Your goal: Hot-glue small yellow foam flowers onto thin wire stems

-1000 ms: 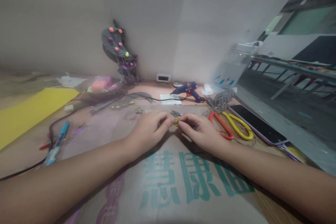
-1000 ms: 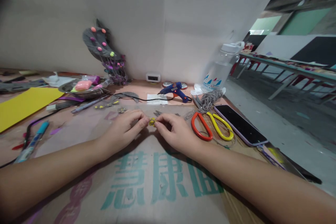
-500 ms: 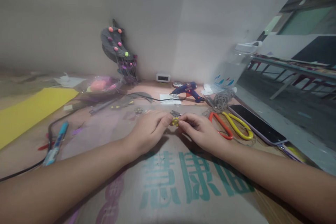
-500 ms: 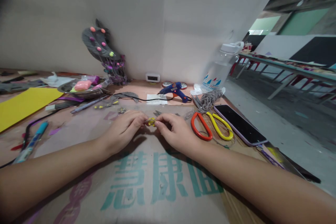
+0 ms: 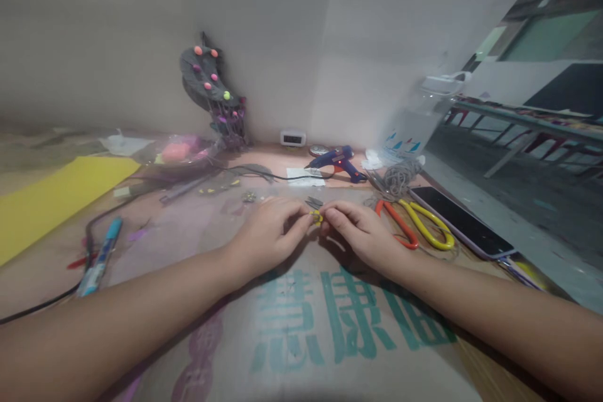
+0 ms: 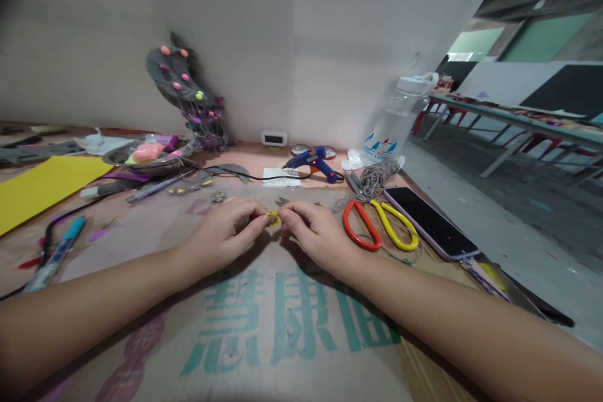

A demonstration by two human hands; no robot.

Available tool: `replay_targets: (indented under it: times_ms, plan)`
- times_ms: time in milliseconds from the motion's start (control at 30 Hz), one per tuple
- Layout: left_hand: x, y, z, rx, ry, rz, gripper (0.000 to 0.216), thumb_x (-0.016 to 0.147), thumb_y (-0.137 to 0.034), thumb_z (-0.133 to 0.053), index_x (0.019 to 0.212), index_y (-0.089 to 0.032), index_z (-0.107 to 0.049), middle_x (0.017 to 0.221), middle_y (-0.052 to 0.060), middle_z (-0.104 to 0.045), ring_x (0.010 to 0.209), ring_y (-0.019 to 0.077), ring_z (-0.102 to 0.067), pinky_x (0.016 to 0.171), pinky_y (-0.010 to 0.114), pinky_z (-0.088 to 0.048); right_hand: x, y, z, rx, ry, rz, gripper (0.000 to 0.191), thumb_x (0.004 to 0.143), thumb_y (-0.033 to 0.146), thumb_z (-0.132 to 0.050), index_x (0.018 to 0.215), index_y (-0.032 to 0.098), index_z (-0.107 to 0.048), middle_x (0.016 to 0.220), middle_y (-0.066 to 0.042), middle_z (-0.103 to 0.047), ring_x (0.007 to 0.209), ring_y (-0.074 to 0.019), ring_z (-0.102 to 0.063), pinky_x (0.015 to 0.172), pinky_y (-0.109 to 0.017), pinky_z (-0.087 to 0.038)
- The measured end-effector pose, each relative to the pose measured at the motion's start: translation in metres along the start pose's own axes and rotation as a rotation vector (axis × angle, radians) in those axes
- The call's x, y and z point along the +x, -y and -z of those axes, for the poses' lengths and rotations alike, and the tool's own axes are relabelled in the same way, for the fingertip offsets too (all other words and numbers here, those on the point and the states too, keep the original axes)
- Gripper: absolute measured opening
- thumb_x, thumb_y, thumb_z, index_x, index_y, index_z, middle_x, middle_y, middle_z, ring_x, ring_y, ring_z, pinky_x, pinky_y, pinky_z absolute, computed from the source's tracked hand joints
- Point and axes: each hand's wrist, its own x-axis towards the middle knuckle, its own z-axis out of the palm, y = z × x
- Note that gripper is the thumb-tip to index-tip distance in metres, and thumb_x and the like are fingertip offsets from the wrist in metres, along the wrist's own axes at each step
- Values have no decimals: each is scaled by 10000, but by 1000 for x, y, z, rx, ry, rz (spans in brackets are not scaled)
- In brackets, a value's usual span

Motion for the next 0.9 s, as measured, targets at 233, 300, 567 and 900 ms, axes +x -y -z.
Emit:
replay_targets:
  times_ms: [233, 300, 567, 900]
  plan:
    - [-1, 1, -1, 27, 15, -44, 248, 941, -302, -445, 782, -182, -592, 754, 10, -642, 748, 168, -566, 722, 305, -398, 0, 0, -4, -3, -28, -9, 151, 889, 300, -544, 862, 183, -635, 796, -13, -678, 744, -152, -632, 682, -252, -484]
    - [-2, 1, -2, 23, 20, -51, 248, 944, -303, -441, 785, -182, -588, 752, 9, -639, 745, 168, -562, 722, 306, -395, 1, 0, -4, -12, -31, -3, 153, 890, 299, -542, 851, 182, -633, 781, -10, -676, 740, -150, -625, 684, -253, -480]
    - [-1, 1, 1, -14, 76, -90, 316, 983, -307, -348, 837, -186, -600, 839, 19, -664, 800, 176, -573, 769, 320, -388, 1, -1, -2, 69, -44, -78, 205, 910, 347, -524, 826, 179, -606, 725, -11, -669, 692, -150, -628, 651, -258, -482]
    - [-1, -2, 1, 66, 102, -102, 326, 967, -271, -356, 730, -168, -555, 721, 19, -599, 708, 163, -515, 718, 314, -364, 2, -3, -3, 162, -72, -108, 237, 913, 384, -522, 804, 182, -583, 711, -10, -657, 688, -161, -649, 655, -270, -488]
